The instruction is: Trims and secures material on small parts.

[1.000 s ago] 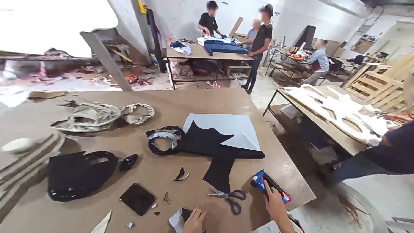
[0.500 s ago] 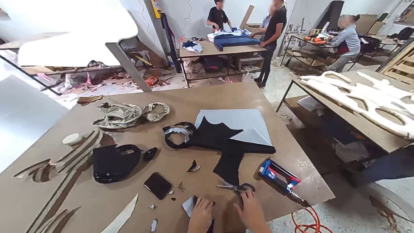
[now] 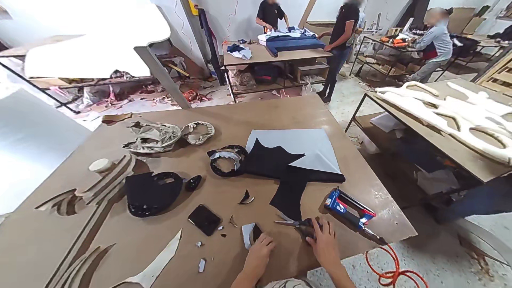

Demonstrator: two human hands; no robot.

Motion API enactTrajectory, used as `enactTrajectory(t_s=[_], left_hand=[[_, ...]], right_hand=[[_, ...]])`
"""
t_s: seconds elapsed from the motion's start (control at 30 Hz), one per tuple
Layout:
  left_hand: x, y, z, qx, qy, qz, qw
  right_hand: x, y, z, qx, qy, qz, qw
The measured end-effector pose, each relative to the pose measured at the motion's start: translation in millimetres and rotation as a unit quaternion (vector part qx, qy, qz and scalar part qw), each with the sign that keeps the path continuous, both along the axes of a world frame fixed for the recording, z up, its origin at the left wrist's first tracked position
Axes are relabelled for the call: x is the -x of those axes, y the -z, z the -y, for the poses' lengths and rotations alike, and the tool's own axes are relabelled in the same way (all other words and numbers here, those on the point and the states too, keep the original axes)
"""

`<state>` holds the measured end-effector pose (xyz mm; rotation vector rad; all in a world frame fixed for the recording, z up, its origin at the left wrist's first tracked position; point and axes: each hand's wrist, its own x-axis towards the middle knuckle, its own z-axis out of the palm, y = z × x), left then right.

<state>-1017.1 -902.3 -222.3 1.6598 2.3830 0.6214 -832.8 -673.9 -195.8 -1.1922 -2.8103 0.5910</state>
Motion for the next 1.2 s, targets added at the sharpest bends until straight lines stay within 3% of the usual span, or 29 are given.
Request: enactTrajectory(t_s=[0.27, 0.47, 0.63, 0.7, 0.87, 1.0, 1.1, 1.2], left_hand=[[15.7, 28.3, 9.1, -0.114, 0.083, -0.054, 0.989], [12.1, 11.3, 11.9, -0.057, 0.076, -0.018, 0.995], [12.3, -5.8, 6.1, 0.043, 0.036, 0.053, 0.997], [11.8, -12.7, 4.3, 0.083, 0.044, 0.068, 0.993], [5.1, -22.7, 3.2, -0.030, 0.036, -0.042, 0.998], [-2.7, -42.9, -0.1, 0.067, -0.010, 0.040, 0.997], [-6.3, -60.4, -3.8, 0.131, -0.035, 0.122, 0.983], [-6.6, -65.2, -4.1, 0.129, -0.047, 0.155, 0.978]], right_hand=[[1.6, -19.8, -1.9, 0.083, 0.043, 0.092, 0.991], [-17.2, -34.0, 13.6, 0.136, 0.034, 0.167, 0.976], [-45.4, -37.4, -4.5, 0.304, -0.009, 0.137, 0.943], [-53.6, -36.6, -6.6, 0.280, -0.053, 0.135, 0.949], [-57.1, -52.6, -0.7, 0.153, -0.143, 0.163, 0.964], [-50.9, -65.9, -7.5, 0.091, -0.204, 0.162, 0.961], [-46.0, -76.6, -17.0, 0.112, -0.217, 0.174, 0.954], [-43.4, -85.4, -28.4, 0.143, -0.224, 0.184, 0.946]])
